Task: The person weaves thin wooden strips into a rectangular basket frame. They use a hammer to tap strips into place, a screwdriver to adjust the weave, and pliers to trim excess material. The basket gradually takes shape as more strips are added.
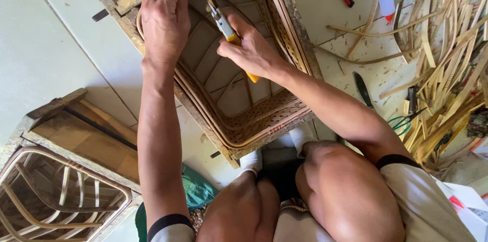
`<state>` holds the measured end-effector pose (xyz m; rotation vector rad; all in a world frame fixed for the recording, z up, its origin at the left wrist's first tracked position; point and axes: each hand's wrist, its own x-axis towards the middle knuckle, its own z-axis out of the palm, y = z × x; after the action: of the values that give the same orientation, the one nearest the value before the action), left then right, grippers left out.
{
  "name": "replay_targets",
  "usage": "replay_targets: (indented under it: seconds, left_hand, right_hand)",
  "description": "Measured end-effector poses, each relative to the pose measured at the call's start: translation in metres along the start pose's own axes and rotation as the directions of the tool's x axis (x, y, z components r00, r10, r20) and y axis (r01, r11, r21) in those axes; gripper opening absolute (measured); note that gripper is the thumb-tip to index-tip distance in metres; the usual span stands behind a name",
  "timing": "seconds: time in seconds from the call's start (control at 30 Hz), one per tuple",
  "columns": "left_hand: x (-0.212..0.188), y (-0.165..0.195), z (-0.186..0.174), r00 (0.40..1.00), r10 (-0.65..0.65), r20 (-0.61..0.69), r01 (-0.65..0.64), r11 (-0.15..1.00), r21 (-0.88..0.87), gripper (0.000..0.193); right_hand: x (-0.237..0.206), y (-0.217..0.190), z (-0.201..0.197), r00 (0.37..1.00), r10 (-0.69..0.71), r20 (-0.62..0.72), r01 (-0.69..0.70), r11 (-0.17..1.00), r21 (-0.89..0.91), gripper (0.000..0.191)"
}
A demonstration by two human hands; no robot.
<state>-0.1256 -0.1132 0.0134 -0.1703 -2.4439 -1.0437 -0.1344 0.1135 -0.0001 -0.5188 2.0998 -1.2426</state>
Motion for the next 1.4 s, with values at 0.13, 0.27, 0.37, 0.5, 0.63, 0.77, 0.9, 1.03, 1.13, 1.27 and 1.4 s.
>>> replay_targets:
  seconds: [0.13,0.27,0.37,0.5,0.63,0.77,0.9,1.03,1.13,1.27,1.4]
  left_hand:
    - [0.001,0.000,0.000,0.999,0.032,-0.029,-0.032,0.999,0.020,0.017]
    - [0.001,-0.001,0.001,0.999,0.007,-0.033,-0.008,1.000,-0.022,0.016]
    - [-0.001,-0.002,0.002,0.999,0.020,-0.046,-0.021,0.999,-0.031,0.018]
    - [0.000,-0.003,0.002,0.998,0.022,-0.050,-0.023,0.999,-0.027,0.020]
    - [0.002,-0.002,0.000,0.999,0.034,-0.029,-0.035,0.999,-0.030,0.021]
    - [0.001,-0.001,-0.001,0.999,0.045,-0.024,-0.045,0.999,0.004,0.018]
    - [-0.004,-0.003,0.000,0.999,0.026,0.032,-0.028,0.998,0.063,0.031]
    - [-0.003,-0.007,0.008,0.994,0.103,0.039,-0.107,0.987,0.119,0.026]
    - [-0.004,-0.009,0.018,0.995,0.095,0.014,-0.096,0.987,0.131,0.018]
    - [-0.012,-0.013,0.027,0.995,0.100,0.015,-0.101,0.976,0.191,0.016]
    - [-0.014,-0.022,0.033,0.998,0.060,0.004,-0.060,0.984,0.170,0.031]
  right_hand:
    - [0.005,-0.004,0.003,0.997,-0.062,-0.035,0.061,0.998,-0.030,0.035]
    - [0.007,-0.012,0.002,0.995,-0.075,-0.058,0.073,0.997,-0.035,0.049]
    - [0.008,-0.014,0.002,0.997,-0.022,-0.073,0.019,0.999,-0.041,0.051]
    - [0.015,-0.014,0.008,0.995,-0.027,-0.098,0.026,1.000,-0.010,0.035]
    - [0.014,-0.022,0.010,0.994,0.024,-0.110,-0.013,0.994,0.105,0.033]
    - [-0.027,-0.021,-0.033,0.987,-0.077,-0.144,0.092,0.991,0.101,0.036]
    - [-0.101,0.031,-0.137,0.917,0.013,-0.399,0.003,0.999,0.040,0.052]
    - [-0.157,0.123,-0.205,0.771,0.206,-0.603,-0.489,0.797,-0.354,0.063]
    - [-0.186,0.176,-0.216,0.701,0.316,-0.639,-0.651,0.650,-0.393,0.073]
    - [-0.183,0.188,-0.223,0.670,0.387,-0.634,-0.742,0.386,-0.548,0.085]
    - [-0.142,0.139,-0.226,0.844,0.067,-0.532,-0.512,0.401,-0.760,0.091]
